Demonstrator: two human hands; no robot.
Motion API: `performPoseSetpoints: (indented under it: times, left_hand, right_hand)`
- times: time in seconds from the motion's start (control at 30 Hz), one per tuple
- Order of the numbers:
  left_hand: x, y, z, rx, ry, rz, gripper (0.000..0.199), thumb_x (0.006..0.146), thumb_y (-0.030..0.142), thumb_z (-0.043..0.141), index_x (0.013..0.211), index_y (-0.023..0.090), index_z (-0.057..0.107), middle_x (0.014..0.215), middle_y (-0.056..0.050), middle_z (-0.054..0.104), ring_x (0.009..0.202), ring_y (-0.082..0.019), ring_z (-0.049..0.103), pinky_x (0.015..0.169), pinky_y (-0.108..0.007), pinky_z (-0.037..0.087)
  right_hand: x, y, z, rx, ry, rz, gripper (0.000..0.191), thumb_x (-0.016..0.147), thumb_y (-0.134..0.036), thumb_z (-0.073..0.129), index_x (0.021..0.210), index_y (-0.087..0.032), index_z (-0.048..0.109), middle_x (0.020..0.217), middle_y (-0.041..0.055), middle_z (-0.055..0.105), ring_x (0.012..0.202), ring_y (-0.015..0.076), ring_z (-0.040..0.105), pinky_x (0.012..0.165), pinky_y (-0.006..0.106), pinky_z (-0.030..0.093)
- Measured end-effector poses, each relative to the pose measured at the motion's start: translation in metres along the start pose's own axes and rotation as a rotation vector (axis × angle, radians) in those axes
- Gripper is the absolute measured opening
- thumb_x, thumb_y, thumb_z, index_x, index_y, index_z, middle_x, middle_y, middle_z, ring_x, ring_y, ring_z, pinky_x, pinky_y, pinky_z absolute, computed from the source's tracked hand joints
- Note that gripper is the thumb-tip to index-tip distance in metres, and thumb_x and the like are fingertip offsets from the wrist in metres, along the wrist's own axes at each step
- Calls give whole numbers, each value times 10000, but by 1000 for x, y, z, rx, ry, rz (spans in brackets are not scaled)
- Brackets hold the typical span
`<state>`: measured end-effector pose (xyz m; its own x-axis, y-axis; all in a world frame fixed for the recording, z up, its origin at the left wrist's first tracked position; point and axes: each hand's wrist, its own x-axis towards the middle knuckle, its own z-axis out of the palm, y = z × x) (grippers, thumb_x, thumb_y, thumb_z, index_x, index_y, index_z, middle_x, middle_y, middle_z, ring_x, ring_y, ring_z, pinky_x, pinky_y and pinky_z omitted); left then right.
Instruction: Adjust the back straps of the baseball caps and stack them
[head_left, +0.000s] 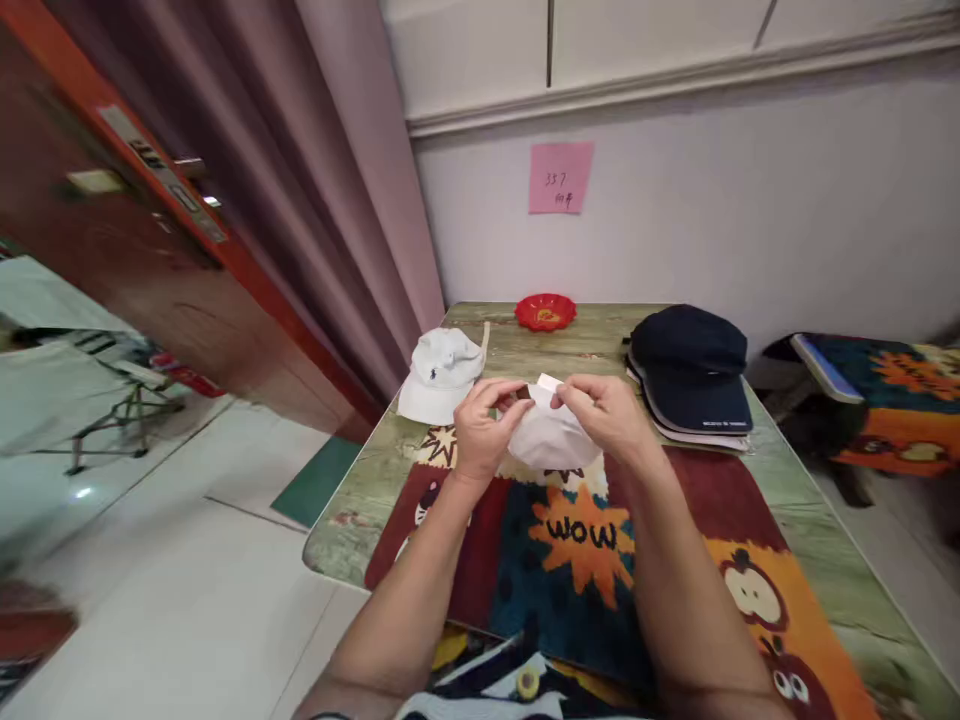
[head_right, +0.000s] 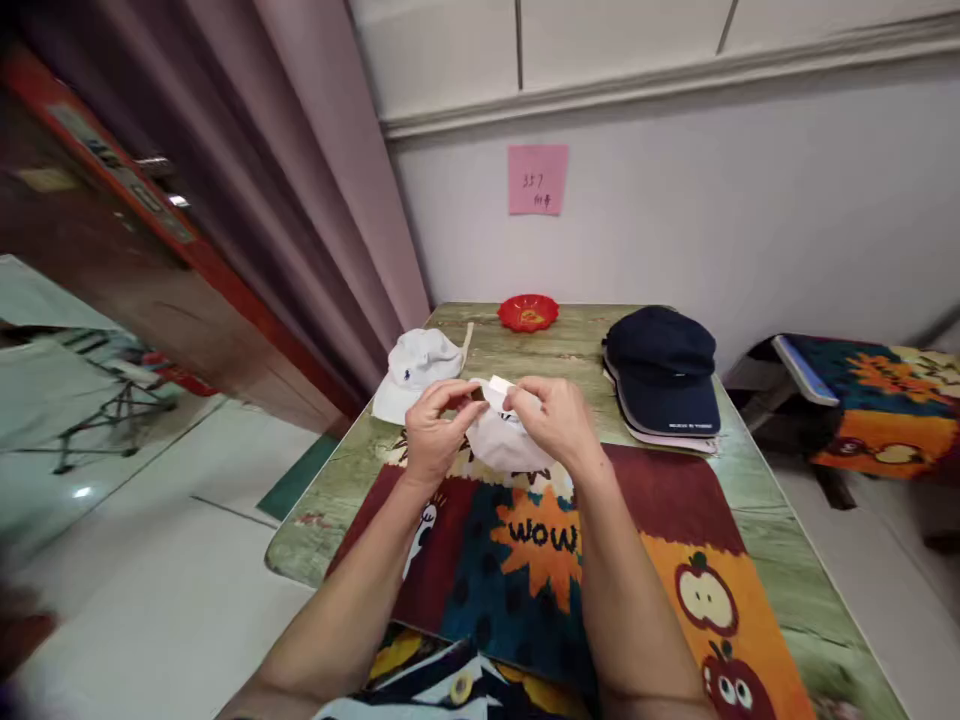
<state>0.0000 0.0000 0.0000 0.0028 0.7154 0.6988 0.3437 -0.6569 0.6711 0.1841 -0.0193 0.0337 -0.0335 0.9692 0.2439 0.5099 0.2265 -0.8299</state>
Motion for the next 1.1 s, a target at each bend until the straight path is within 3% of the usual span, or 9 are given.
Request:
performPoseSetpoints:
  times: [0.2,0.47,0.83,1.1]
  left_hand:
    - [2,7,-2,23,-8,0,172,794,195,800,961,190,760,918,-30,718,700,-106,632,682,-233,539]
    - [2,13,-2,56,-45,11,156,822,190,770,975,178,748,948,-43,721,711,-107,642,711,-243,553]
    - [2,15,-4,113,-81,49,162,824,178,765,982,192,729,950,-36,724,718,-115,652,714,-252,559]
    - [2,15,-6,166,-116,159,151,856,174,741,1002,196,709,950,-39,733,735,-124,655,725,-259,558]
  right_hand:
    - [-2,-4,0,-46,77,-38,321,892,-413,549,767,-196,751,641,3,635,615,142,517,590,267,309]
    - [-3,-6,4,-132,58,-80,315,890,-413,566,705,-200,706,605,-6,599,566,128,456,581,273,284]
    - [-4,-4,-4,-130,-21,-134,318,901,-430,582,740,-200,731,625,-8,614,606,133,495,586,270,294]
    - [-4,-2,-6,-126,-17,-149,283,897,-409,600,795,-208,772,706,10,704,659,153,574,614,266,330]
